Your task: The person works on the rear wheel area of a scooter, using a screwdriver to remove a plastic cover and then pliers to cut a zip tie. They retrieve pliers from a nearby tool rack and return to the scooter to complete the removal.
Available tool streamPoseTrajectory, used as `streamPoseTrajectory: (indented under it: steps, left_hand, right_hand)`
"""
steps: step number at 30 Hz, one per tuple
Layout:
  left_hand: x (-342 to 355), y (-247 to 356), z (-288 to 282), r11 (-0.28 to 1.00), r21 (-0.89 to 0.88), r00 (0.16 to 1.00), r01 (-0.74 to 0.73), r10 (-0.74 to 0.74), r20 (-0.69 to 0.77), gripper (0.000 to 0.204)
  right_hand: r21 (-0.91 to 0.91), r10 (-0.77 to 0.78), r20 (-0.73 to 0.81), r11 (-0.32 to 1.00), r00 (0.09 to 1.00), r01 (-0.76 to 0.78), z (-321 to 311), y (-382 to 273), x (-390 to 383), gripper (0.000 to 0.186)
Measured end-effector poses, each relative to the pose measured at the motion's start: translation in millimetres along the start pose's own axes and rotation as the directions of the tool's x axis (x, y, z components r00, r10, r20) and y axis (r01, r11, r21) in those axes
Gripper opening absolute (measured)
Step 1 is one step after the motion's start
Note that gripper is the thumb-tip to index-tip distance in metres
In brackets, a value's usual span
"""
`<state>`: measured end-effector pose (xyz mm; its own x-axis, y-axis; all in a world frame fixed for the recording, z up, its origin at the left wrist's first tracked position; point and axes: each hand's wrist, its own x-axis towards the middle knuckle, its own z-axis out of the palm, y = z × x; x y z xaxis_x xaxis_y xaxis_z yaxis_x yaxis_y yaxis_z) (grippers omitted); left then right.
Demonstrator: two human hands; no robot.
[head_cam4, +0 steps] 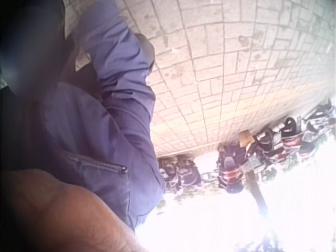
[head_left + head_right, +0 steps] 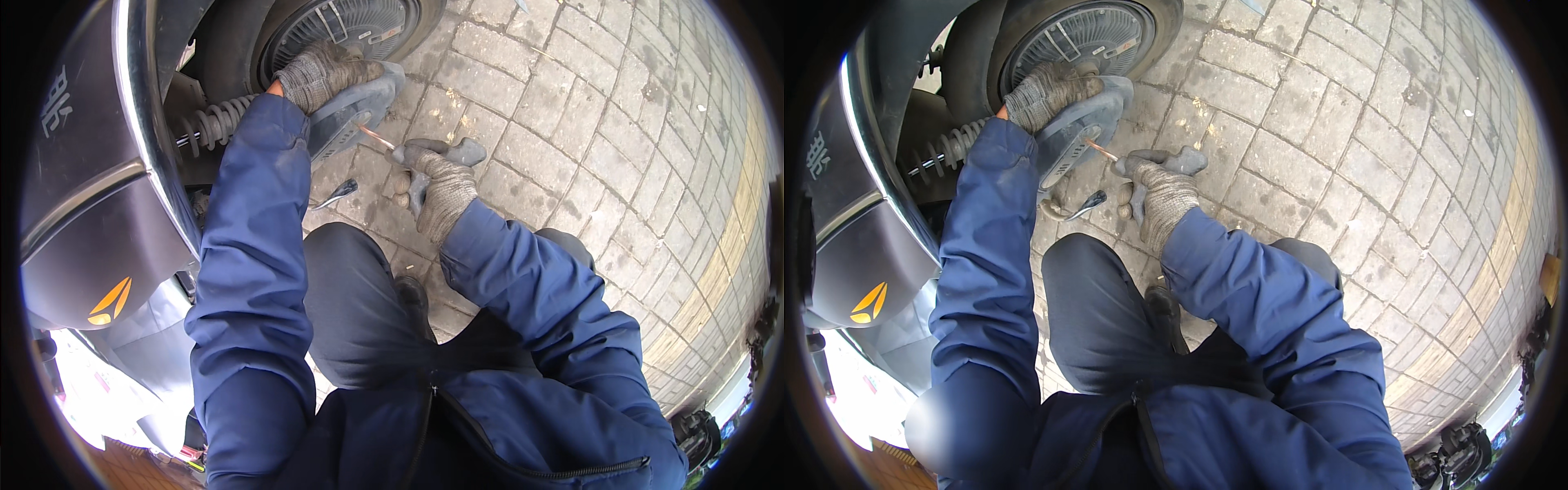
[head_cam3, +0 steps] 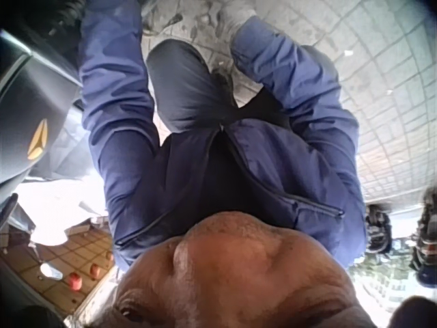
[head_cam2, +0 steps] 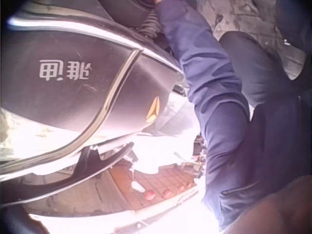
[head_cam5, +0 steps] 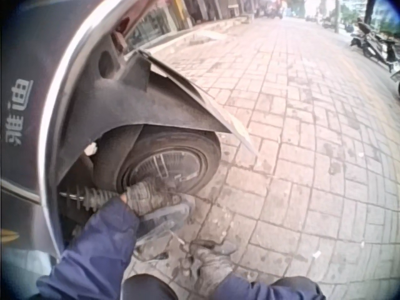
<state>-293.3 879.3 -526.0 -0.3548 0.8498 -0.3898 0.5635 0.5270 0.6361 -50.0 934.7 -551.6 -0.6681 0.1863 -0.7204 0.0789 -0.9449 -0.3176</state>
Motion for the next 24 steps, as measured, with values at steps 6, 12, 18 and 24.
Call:
streamPoseTrajectory:
  steps: [6,12,18,24]
  left_hand:
    - [3,-5,1,0.999,0.015,0.999,-0.038,0.037,0.014,0.051]
    - [1,11,6,0.998,-0.054,0.999,0.019,-0.021,-0.046,0.049]
    - [3,13,3,0.975,0.218,0.997,0.038,-0.051,0.052,0.043]
    - [26,-36,17,0.902,0.430,0.941,0.041,0.109,-0.320,0.024]
  right_hand:
    - [-0.486,-0.622,0.407,0.472,0.668,0.736,-7,2,10,0.015]
    - [-0.656,-0.436,0.675,0.015,0.596,0.755,-7,-29,1,0.021]
    - [-0.769,-0.243,0.635,-0.104,0.733,0.631,31,-66,-17,0.024]
    - [-0.628,-0.017,0.593,-0.635,0.805,0.450,100,-102,0,0.033]
